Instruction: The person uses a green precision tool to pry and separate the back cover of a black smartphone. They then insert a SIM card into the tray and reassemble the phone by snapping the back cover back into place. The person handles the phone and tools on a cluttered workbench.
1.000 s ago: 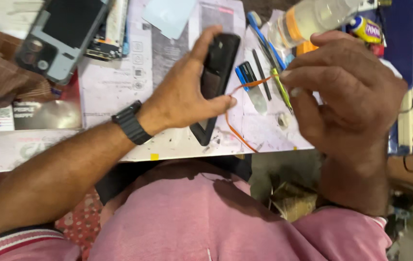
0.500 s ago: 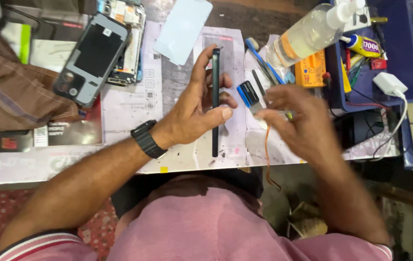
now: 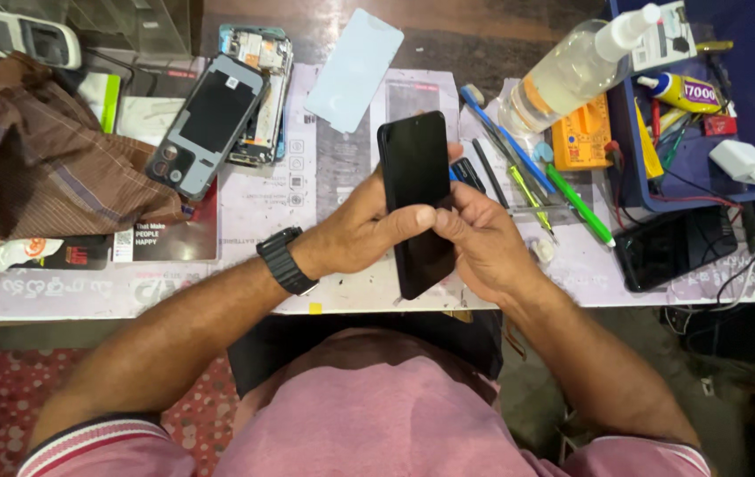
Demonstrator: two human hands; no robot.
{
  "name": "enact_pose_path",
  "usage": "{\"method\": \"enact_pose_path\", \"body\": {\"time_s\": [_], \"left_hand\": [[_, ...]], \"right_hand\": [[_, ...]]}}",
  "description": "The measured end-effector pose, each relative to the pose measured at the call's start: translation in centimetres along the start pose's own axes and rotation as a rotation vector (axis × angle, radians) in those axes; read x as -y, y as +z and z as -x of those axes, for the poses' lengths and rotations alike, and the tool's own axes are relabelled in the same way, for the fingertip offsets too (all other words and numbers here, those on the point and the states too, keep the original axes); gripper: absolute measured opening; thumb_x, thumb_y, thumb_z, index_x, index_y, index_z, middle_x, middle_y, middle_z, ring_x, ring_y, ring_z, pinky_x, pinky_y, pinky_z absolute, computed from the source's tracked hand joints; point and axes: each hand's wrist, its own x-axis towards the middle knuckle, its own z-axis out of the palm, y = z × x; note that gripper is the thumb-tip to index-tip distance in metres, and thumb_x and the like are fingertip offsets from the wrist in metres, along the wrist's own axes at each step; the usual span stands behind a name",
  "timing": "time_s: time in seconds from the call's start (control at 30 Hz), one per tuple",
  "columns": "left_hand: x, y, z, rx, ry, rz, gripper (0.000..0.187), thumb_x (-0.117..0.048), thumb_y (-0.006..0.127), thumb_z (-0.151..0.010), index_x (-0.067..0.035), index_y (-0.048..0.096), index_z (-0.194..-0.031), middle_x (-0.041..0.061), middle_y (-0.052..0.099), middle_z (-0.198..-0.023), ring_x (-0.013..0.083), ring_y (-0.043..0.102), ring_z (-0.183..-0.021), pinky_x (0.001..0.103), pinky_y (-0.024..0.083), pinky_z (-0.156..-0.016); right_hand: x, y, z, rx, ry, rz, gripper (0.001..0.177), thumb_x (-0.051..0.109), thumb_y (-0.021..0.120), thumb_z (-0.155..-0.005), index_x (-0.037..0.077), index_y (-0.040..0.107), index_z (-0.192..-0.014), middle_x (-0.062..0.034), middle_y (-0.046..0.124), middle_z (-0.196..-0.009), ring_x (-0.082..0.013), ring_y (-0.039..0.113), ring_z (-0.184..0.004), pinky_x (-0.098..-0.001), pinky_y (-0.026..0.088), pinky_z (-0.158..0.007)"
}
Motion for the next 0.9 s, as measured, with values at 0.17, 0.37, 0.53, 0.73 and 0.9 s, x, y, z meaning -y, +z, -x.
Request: {"method": "enact_pose_path", "body": {"time_s": [0.17,0.37,0.53,0.73,0.9], "left_hand": [[-0.1,-0.4,0.0,-0.154,-0.085,0.117,0.065,-0.025,0.061,-0.107,-0.001,0.032,-0.160,0.012,0.053,-0.151,0.0207,0.051,-0.141,0.037,0.041,-0.123],[-1.1,-2.5,0.7,-0.176,-0.042,0.271,0.056,-0.008,0.058,-0.106,0.002,0.041,-0.159,0.013,0.061,-0.142,0.0199,0.066,-0.123,0.036,0.058,-0.110],[-1.0,-2.4,0.9,-0.206,-0.065,0.226,0.051,0.001,0.057,-0.106,0.002,0.043,-0.155,0.014,0.064,-0.137,0.0216,0.071,-0.118,0.035,0.061,-0.105],[-0.9,-2.2,0.7,-0.253,-0.108,0.163,0.049,-0.002,0.060,-0.105,0.001,0.045,-0.152,0.012,0.066,-0.127,0.0196,0.075,-0.106,0.030,0.062,-0.094],[-0.5,-2.1,0.5,-0.275,-0.063,0.253,0.044,-0.004,0.062,-0.107,0.003,0.049,-0.149,0.012,0.067,-0.123,0.0178,0.074,-0.108,0.031,0.064,-0.099]], "right_hand": [[-0.3,-1.0,0.9,-0.058,-0.017,-0.125,0.044,0.020,0.074,-0.100,-0.002,0.059,-0.135,-0.0094,0.069,-0.117,-0.0169,0.067,-0.102,-0.0328,0.057,-0.092],[-0.5,-1.5,1.4,-0.038,-0.007,-0.175,0.047,0.024,0.074,-0.099,-0.003,0.058,-0.135,-0.0093,0.070,-0.120,-0.0161,0.069,-0.105,-0.0325,0.057,-0.095],[-1.1,-1.4,1.2,-0.024,0.040,-0.229,0.046,0.024,0.071,-0.100,-0.002,0.058,-0.136,-0.0104,0.070,-0.121,-0.0179,0.070,-0.106,-0.0337,0.057,-0.097],[-1.5,-1.6,0.8,0.031,0.121,-0.344,0.042,0.024,0.066,-0.104,-0.002,0.058,-0.136,-0.0067,0.065,-0.091,-0.0166,0.065,-0.074,-0.0315,0.054,-0.065],[-1.9,-1.7,0.6,0.048,0.135,-0.341,0.032,0.027,0.063,-0.108,0.000,0.056,-0.123,-0.0071,0.055,-0.076,-0.0192,0.056,-0.060,-0.0354,0.047,-0.053]]}}
